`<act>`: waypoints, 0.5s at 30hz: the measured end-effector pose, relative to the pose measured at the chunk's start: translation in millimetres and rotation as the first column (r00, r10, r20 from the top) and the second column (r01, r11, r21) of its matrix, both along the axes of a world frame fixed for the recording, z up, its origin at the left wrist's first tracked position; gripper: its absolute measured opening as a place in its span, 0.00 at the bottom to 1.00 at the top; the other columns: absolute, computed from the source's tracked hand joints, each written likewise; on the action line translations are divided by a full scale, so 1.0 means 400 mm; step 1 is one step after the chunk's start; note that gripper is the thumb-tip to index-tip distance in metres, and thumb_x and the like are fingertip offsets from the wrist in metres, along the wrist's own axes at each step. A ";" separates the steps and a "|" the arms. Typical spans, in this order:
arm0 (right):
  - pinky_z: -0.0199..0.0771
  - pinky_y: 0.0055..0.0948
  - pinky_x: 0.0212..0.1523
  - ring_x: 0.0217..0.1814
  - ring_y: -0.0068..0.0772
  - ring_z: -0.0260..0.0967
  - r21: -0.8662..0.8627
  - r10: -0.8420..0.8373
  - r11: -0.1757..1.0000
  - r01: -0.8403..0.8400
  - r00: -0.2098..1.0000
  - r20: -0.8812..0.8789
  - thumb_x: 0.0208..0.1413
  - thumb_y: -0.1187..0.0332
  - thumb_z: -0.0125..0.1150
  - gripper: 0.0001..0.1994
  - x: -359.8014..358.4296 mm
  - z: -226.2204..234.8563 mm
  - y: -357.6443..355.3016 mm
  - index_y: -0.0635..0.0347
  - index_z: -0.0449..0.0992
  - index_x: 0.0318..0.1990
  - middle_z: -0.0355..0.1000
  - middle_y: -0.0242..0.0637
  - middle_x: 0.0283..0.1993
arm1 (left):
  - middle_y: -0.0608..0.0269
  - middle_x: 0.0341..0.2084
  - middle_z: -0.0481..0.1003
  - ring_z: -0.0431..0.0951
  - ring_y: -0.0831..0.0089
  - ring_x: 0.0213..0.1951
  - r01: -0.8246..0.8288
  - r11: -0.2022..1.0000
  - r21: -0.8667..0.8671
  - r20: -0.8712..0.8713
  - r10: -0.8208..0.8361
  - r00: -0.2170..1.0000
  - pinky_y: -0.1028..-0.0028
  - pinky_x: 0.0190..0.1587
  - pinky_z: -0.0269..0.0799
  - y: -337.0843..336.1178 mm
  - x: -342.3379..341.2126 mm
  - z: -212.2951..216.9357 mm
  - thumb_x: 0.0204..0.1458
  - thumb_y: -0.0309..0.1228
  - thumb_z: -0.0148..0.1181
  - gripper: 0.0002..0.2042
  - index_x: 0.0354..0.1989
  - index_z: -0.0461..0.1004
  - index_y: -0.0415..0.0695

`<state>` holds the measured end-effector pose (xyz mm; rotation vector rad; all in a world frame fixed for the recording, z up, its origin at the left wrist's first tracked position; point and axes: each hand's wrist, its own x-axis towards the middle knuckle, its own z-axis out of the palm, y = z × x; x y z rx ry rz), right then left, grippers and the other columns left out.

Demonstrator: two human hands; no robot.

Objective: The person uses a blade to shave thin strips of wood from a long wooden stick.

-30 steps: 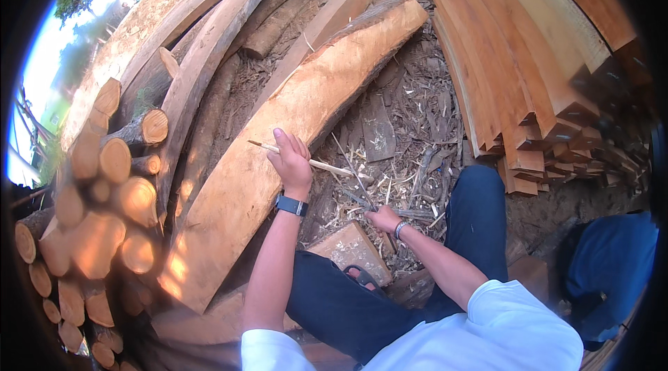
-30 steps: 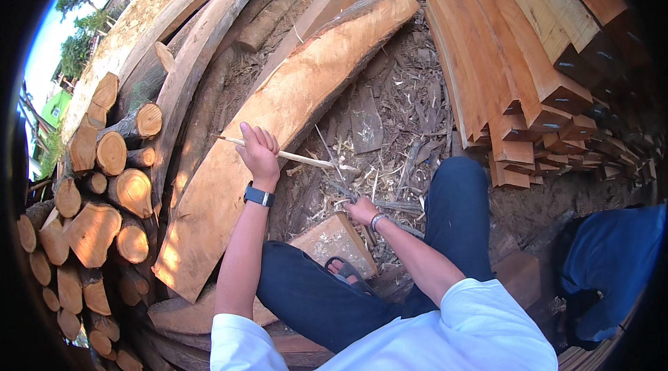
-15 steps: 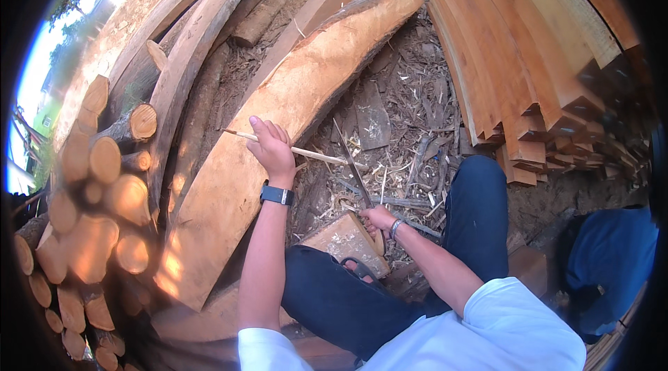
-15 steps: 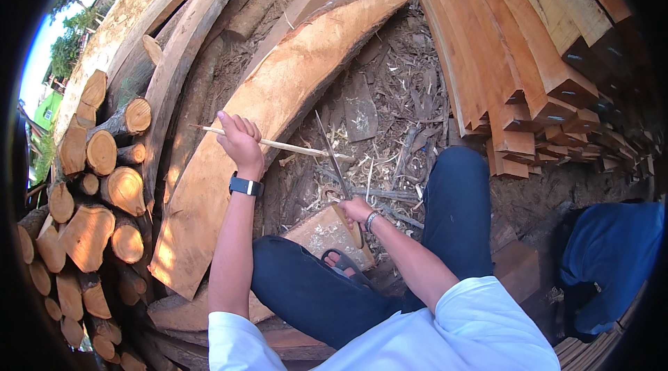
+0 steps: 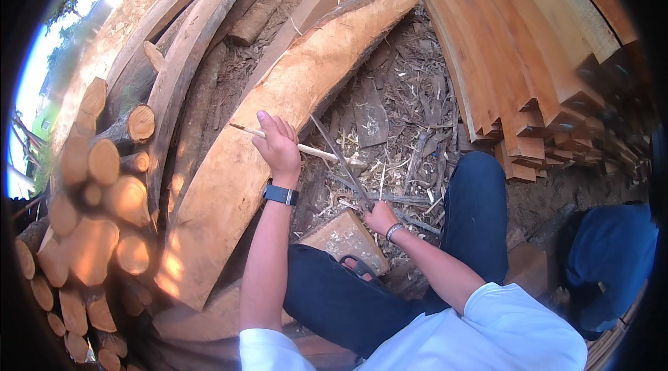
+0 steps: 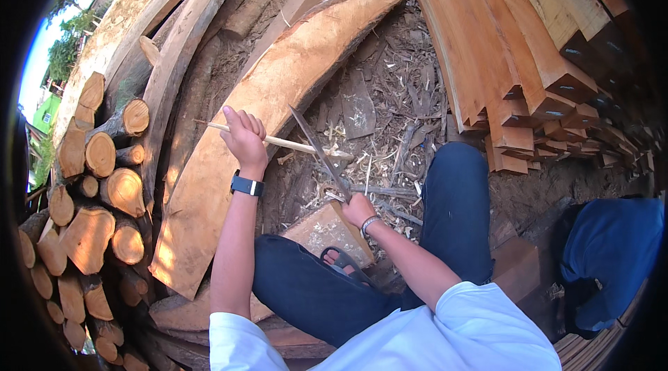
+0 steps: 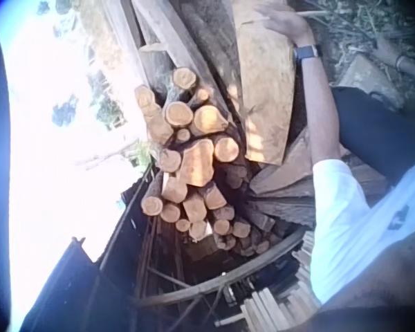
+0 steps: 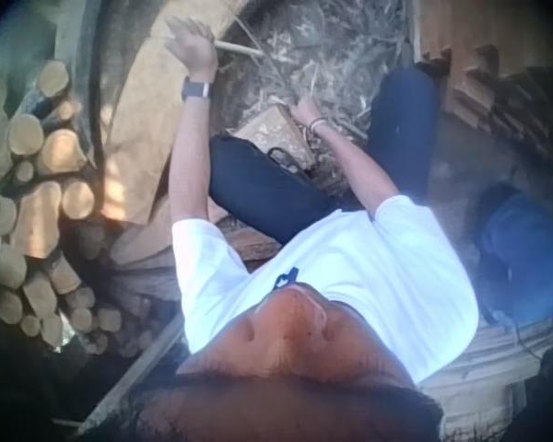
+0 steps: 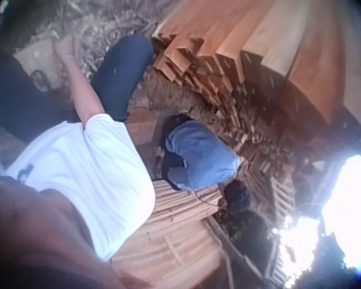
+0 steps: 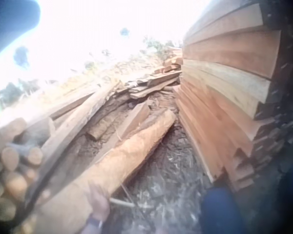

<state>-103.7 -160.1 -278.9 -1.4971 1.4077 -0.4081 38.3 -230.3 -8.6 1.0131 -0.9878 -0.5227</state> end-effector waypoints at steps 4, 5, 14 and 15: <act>0.74 0.36 0.29 0.21 0.39 0.74 0.482 -0.107 0.872 0.079 0.994 0.032 0.49 0.62 0.57 0.16 -0.030 -0.219 -0.024 0.71 0.76 0.24 0.74 0.48 0.21 | 0.73 0.06 0.48 0.48 0.82 0.08 -0.061 0.998 -0.019 -0.011 0.061 0.998 0.78 0.12 0.43 -0.004 0.027 0.011 0.65 0.44 0.36 0.27 0.11 0.47 0.50; 0.73 0.36 0.27 0.19 0.39 0.73 0.354 -0.065 0.933 0.070 0.998 -0.028 0.49 0.62 0.57 0.16 -0.021 -0.268 0.014 0.71 0.76 0.24 0.73 0.46 0.20 | 0.73 0.06 0.48 0.48 0.82 0.08 -0.079 0.997 -0.010 -0.025 0.078 0.997 0.78 0.12 0.43 0.006 0.035 0.006 0.65 0.44 0.36 0.27 0.11 0.47 0.50; 0.62 0.27 0.11 0.10 0.24 0.62 0.127 -0.065 0.992 0.012 0.907 0.417 0.56 0.62 0.56 0.18 0.007 0.095 -0.016 0.62 0.66 0.18 0.63 0.30 0.12 | 0.71 0.05 0.47 0.46 0.80 0.08 -0.097 0.995 -0.022 -0.031 0.096 0.995 0.77 0.12 0.41 0.015 0.070 0.001 0.64 0.46 0.36 0.27 0.11 0.46 0.50; 0.62 0.27 0.11 0.09 0.23 0.61 0.116 -0.071 0.993 0.020 0.890 0.451 0.57 0.62 0.56 0.18 -0.003 0.128 -0.005 0.61 0.66 0.18 0.62 0.29 0.12 | 0.71 0.05 0.47 0.45 0.80 0.08 -0.105 0.994 -0.020 -0.016 0.104 0.994 0.76 0.12 0.41 0.019 0.077 -0.004 0.64 0.47 0.36 0.27 0.11 0.46 0.51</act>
